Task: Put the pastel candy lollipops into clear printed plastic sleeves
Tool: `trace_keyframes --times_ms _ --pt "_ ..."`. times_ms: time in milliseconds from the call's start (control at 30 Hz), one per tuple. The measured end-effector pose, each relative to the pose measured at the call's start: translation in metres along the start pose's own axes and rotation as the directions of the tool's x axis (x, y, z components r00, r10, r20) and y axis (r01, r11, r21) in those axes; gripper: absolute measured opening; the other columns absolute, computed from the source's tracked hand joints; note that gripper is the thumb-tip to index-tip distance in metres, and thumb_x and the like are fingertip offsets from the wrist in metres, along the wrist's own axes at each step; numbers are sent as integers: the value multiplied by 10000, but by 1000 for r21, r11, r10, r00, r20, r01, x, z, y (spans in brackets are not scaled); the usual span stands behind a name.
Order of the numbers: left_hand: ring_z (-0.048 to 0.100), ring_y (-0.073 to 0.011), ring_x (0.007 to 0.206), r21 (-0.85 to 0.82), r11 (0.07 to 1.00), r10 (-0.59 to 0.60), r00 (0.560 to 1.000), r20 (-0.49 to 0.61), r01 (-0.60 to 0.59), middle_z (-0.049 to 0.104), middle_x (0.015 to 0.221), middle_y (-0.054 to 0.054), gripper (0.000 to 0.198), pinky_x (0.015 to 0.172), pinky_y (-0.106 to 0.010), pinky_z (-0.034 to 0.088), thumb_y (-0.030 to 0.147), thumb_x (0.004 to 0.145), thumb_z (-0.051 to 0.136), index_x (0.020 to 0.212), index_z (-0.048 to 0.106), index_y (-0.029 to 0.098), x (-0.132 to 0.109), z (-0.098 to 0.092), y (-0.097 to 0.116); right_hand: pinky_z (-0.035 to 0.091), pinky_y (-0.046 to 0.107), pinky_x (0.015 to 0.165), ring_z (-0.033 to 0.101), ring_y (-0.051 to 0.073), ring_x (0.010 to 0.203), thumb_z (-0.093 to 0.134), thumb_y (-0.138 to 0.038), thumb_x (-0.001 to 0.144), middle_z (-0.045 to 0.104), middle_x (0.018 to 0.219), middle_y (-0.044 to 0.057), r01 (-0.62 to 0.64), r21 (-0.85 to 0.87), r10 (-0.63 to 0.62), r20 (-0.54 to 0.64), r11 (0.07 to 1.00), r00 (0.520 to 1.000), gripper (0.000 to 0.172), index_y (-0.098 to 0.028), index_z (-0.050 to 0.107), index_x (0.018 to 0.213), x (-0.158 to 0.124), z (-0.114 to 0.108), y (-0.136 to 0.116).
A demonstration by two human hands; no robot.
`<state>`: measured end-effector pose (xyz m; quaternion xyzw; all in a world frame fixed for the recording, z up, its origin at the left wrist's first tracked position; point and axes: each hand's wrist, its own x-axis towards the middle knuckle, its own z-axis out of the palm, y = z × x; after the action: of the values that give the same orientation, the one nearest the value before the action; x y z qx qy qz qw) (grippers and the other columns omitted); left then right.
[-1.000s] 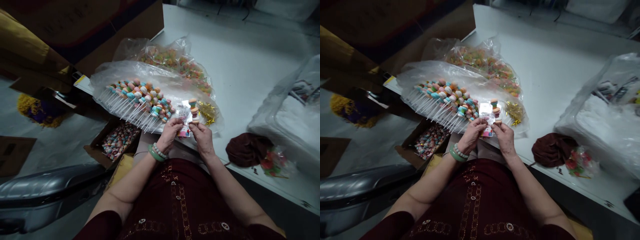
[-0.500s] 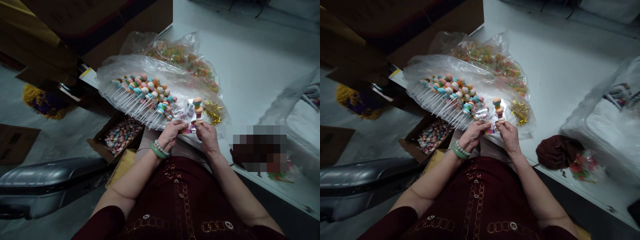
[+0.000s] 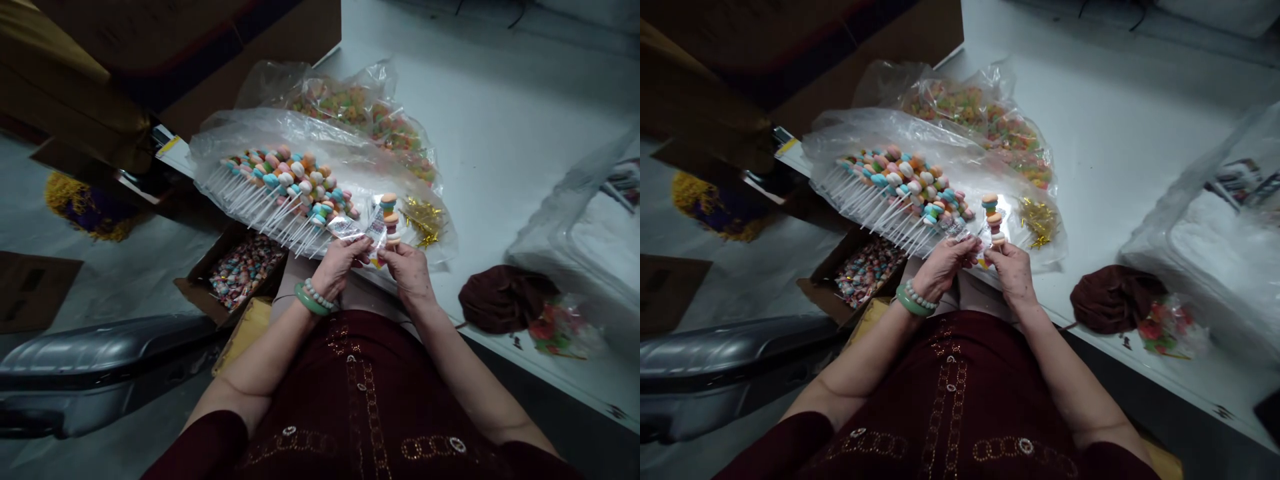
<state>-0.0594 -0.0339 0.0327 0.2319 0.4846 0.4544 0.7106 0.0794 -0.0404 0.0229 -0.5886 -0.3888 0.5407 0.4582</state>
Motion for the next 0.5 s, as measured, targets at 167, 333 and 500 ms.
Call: trace_keyframes --times_ms 167,333,500 --pt "494 -61 527 -147 989 19 995 -93 -33 606 615 26 274 522 -209 367 299 585 836 697 647 135 5 2 -1 153 238 426 209 55 421 705 -446 656 301 448 -99 -59 62 55 60 996 997 285 -177 611 667 -10 3 -11" --pt "494 -54 528 -213 976 19 993 -118 -44 586 627 43 281 500 -197 368 302 601 833 715 627 150 6 4 0 102 239 405 160 48 406 734 -434 593 281 446 -109 -140 151 128 91 979 988 300 -186 586 675 -13 6 -16" --pt "524 -61 542 -196 980 -16 1000 -20 12 606 666 31 296 527 -214 406 319 609 841 739 642 142 -1 8 -2 218 239 443 286 77 464 698 -364 590 361 479 -78 -51 79 52 -11 996 999 219 -195 582 667 -4 10 -11"
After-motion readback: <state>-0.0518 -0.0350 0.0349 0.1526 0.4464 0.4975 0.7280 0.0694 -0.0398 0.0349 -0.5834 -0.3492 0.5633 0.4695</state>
